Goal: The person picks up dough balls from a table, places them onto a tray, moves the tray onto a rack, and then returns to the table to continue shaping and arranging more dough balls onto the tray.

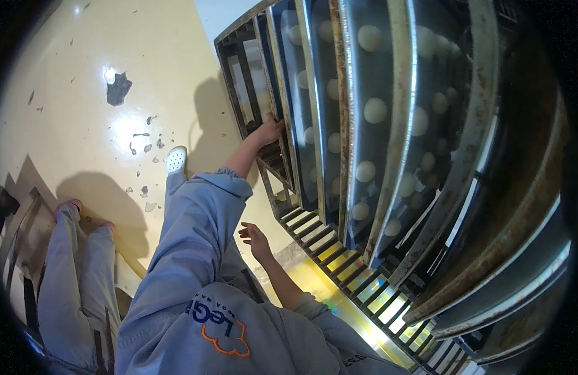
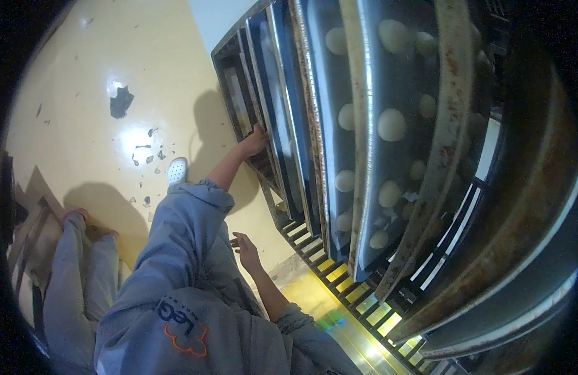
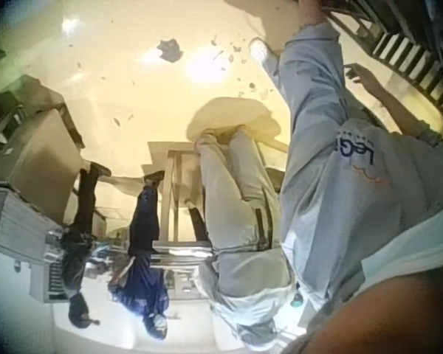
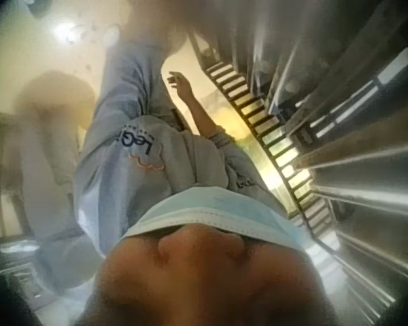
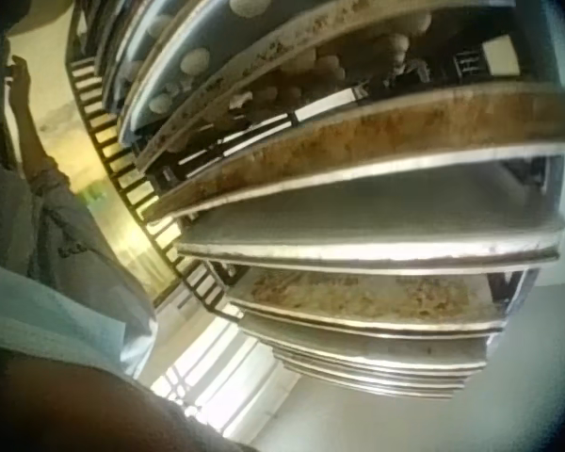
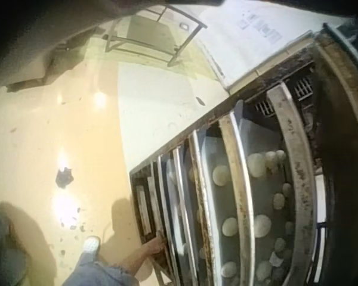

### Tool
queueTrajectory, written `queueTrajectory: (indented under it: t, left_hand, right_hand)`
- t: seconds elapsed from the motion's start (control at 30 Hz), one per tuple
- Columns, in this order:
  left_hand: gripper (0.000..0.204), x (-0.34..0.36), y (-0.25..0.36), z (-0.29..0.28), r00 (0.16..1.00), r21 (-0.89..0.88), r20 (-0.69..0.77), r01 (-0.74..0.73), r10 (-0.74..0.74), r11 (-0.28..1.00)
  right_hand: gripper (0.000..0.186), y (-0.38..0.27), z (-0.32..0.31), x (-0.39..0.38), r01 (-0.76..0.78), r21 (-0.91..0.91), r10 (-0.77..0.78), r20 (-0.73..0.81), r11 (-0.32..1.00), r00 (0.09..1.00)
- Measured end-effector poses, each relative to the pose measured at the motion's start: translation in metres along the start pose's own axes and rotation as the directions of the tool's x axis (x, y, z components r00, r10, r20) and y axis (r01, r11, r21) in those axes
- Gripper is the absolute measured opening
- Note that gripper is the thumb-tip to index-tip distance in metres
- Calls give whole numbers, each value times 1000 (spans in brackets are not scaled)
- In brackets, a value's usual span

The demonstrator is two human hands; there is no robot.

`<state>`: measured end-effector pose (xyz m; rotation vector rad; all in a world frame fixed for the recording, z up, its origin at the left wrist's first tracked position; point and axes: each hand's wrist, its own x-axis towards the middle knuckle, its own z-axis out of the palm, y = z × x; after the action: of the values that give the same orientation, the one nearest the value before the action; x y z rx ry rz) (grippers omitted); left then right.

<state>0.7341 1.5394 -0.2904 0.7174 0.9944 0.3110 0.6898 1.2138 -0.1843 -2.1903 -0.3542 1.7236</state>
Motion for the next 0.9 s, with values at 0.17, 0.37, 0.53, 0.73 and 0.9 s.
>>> queueTrajectory:
  t: [0.17, 0.37, 0.53, 0.73, 0.9]
  left_hand:
    - [86, -47, -24, -40, 999, -33, 31, -37, 38, 999]
    - [62, -175, -267, -211, 922, 923, 353, -314, -162, 223]
    - [58, -317, -218, -283, 884, 859, -108, 313, -454, 406]
    - [54, -354, -168, -252, 903, 806, -218, 381, -371, 453]
    - [50, -369, -131, -173, 954, 871, -145, 249, -262, 423]
  right_hand:
    - [44, 4, 0, -25, 22, -190, -19, 20, 982, 1000]
    - [36, 45, -37, -65, 60, -318, -74, -32, 946, 997]
    - [39, 112, -79, -93, 141, -331, -196, -137, 933, 971]
    - [39, 209, -116, -107, 197, -364, -331, -355, 910, 874]
    - [39, 297, -140, -139, 130, -502, -322, -319, 855, 891]
